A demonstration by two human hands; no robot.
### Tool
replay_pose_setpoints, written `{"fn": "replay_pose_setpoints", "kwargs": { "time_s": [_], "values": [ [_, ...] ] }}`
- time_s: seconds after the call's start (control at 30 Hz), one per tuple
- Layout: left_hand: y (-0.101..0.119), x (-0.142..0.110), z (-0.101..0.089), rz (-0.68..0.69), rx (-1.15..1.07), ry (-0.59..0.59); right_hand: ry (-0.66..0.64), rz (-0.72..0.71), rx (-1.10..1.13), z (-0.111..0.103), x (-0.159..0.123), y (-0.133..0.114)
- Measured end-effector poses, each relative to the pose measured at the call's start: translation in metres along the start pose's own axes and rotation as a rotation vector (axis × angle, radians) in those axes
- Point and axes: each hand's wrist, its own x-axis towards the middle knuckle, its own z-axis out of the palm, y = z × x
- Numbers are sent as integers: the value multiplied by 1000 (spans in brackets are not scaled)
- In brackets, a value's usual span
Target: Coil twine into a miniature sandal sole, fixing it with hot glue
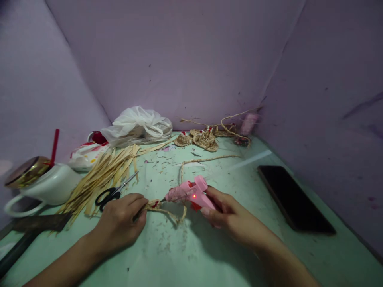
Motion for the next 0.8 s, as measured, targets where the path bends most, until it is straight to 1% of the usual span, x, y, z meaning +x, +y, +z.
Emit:
{"fn": "replay_pose_setpoints", "kwargs": {
  "time_s": [0.13,0.33,0.8],
  "values": [
    [1,0,0,-10,4,-11,36,24,-65,1,1,0],
    [2,1,-2,-25,-2,-39,41,18,-82,4,2,2],
    [3,2,-4,-94,-40,-96,41,14,-54,7,3,4]
  ]
}}
